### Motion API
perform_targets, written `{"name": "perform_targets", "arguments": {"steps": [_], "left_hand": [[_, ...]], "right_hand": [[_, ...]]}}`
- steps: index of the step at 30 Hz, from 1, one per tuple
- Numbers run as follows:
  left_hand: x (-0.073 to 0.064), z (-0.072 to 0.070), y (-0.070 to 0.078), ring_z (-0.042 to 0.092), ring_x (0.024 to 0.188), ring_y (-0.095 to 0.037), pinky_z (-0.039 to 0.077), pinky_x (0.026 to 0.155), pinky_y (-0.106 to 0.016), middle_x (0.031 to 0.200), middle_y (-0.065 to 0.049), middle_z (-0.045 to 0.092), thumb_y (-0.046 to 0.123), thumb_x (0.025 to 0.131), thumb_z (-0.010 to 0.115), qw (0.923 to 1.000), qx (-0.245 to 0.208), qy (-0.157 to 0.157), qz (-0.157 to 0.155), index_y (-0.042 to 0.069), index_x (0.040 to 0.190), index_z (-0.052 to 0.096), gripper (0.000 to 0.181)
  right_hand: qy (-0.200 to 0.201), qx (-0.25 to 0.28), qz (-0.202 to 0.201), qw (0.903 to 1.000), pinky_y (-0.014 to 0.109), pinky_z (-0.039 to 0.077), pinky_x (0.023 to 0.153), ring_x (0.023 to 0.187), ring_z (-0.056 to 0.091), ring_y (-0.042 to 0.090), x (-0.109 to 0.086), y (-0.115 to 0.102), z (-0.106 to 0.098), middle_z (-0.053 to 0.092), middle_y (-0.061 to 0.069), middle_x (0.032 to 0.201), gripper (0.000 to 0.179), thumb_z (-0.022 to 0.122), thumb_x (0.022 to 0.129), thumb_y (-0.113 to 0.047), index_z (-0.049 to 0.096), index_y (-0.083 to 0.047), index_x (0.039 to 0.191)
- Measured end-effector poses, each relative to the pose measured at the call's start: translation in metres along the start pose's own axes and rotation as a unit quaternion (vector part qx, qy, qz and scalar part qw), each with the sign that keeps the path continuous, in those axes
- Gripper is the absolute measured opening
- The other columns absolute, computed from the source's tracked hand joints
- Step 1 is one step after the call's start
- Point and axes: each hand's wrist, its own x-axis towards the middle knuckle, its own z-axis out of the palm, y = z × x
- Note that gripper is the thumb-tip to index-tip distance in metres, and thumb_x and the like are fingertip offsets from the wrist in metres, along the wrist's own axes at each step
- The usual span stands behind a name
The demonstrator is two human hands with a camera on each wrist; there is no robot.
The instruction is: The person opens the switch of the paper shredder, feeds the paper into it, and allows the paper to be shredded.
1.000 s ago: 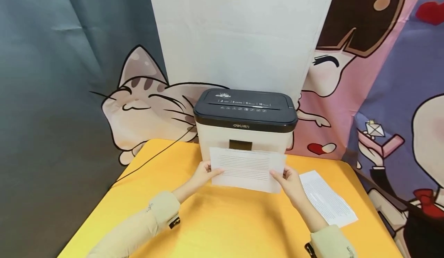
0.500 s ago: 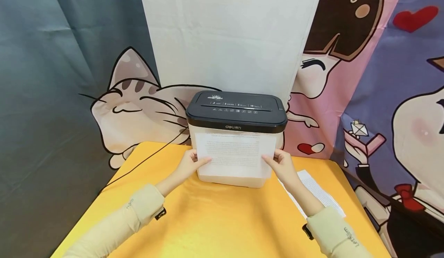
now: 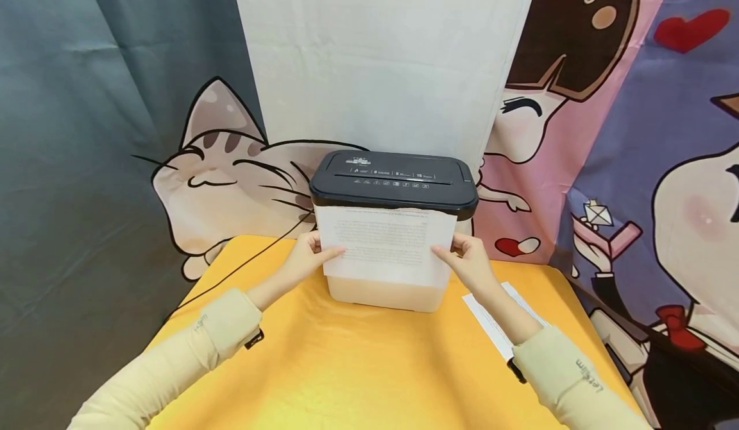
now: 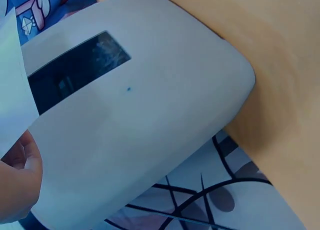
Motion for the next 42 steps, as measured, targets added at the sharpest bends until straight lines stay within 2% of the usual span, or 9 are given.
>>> {"name": "perform_targets", "arguments": {"steps": [5, 10, 12, 17, 24, 28, 34, 38, 42], "left_hand": [[0.008, -0.007, 0.011, 0.069, 0.078, -0.016, 0.056, 0.067, -0.025, 0.099, -0.027, 0.068, 0.004, 0.086, 0.066, 0.9999, 0.003, 0.006, 0.011, -0.009, 0.111, 0.06, 0.029], [0.014, -0.015, 0.024, 0.069, 0.088, -0.028, 0.057, 0.072, -0.029, 0.106, -0.028, 0.066, 0.002, 0.086, 0.065, 0.9993, -0.003, 0.0, 0.037, -0.009, 0.115, 0.059, 0.032], [0.014, -0.019, 0.03, 0.069, 0.091, -0.029, 0.056, 0.074, -0.029, 0.109, -0.027, 0.066, 0.001, 0.086, 0.065, 0.9991, -0.004, -0.004, 0.041, -0.008, 0.116, 0.059, 0.032], [0.018, -0.025, 0.041, 0.068, 0.093, -0.029, 0.056, 0.075, -0.028, 0.111, -0.026, 0.065, 0.001, 0.086, 0.065, 0.9991, -0.001, -0.008, 0.041, -0.007, 0.117, 0.06, 0.032], [0.034, -0.029, 0.054, 0.069, 0.09, -0.021, 0.056, 0.074, -0.027, 0.111, -0.024, 0.066, 0.003, 0.086, 0.065, 0.9993, 0.016, -0.005, 0.033, -0.007, 0.115, 0.062, 0.03], [0.045, -0.034, 0.067, 0.069, 0.087, -0.017, 0.056, 0.071, -0.027, 0.11, -0.022, 0.067, 0.006, 0.088, 0.065, 0.9988, 0.025, -0.016, 0.038, -0.004, 0.115, 0.063, 0.029], [0.065, -0.042, 0.085, 0.068, 0.093, -0.018, 0.055, 0.074, -0.027, 0.114, -0.019, 0.066, 0.007, 0.089, 0.063, 0.9984, 0.021, -0.018, 0.05, -0.001, 0.118, 0.063, 0.03], [0.075, -0.046, 0.089, 0.067, 0.098, -0.02, 0.054, 0.081, -0.029, 0.116, -0.02, 0.065, 0.007, 0.089, 0.064, 0.9981, 0.023, -0.014, 0.056, -0.002, 0.118, 0.062, 0.031], [0.083, -0.048, 0.09, 0.067, 0.097, -0.017, 0.053, 0.084, -0.03, 0.117, -0.018, 0.065, 0.008, 0.089, 0.064, 0.9982, 0.029, -0.004, 0.052, -0.001, 0.119, 0.062, 0.031]], "right_hand": [[-0.003, 0.0, -0.013, 0.9999, 0.014, 0.052, 0.073, 0.077, 0.065, -0.002, 0.007, -0.01, -0.005, 0.068, -0.021, 0.085, 0.029, 0.062, 0.089, -0.004, 0.058, 0.015, 0.11], [-0.017, 0.027, -0.002, 0.9995, 0.022, 0.056, 0.067, 0.077, 0.067, 0.001, 0.014, -0.022, -0.011, 0.07, -0.018, 0.089, 0.017, 0.063, 0.089, -0.006, 0.064, -0.01, 0.105], [-0.018, 0.018, -0.004, 0.9997, 0.021, 0.056, 0.065, 0.075, 0.066, 0.001, 0.018, -0.026, -0.012, 0.07, -0.019, 0.088, 0.016, 0.063, 0.089, -0.006, 0.065, -0.014, 0.103], [-0.013, -0.022, -0.026, 0.9993, 0.018, 0.053, 0.066, 0.073, 0.065, 0.0, 0.026, -0.034, -0.015, 0.069, -0.022, 0.085, 0.017, 0.063, 0.089, -0.008, 0.064, -0.001, 0.105], [-0.008, -0.056, -0.039, 0.9976, 0.014, 0.052, 0.07, 0.078, 0.064, -0.005, 0.036, -0.051, -0.024, 0.066, -0.027, 0.086, 0.032, 0.062, 0.09, -0.009, 0.059, 0.012, 0.114], [-0.007, -0.057, -0.052, 0.997, 0.014, 0.053, 0.069, 0.079, 0.065, -0.005, 0.046, -0.064, -0.031, 0.067, -0.026, 0.087, 0.029, 0.062, 0.09, -0.009, 0.06, 0.008, 0.115], [-0.004, -0.068, -0.063, 0.9957, 0.012, 0.051, 0.073, 0.08, 0.066, -0.005, 0.063, -0.08, -0.039, 0.068, -0.025, 0.088, 0.027, 0.063, 0.09, -0.01, 0.063, 0.002, 0.114], [0.003, -0.094, -0.06, 0.9938, 0.01, 0.05, 0.073, 0.08, 0.065, -0.006, 0.072, -0.083, -0.041, 0.066, -0.026, 0.088, 0.033, 0.063, 0.09, -0.011, 0.061, 0.006, 0.118], [0.016, -0.126, -0.055, 0.9904, 0.009, 0.048, 0.071, 0.079, 0.063, -0.008, 0.08, -0.085, -0.042, 0.065, -0.027, 0.087, 0.035, 0.064, 0.089, -0.011, 0.06, 0.009, 0.118]]}}
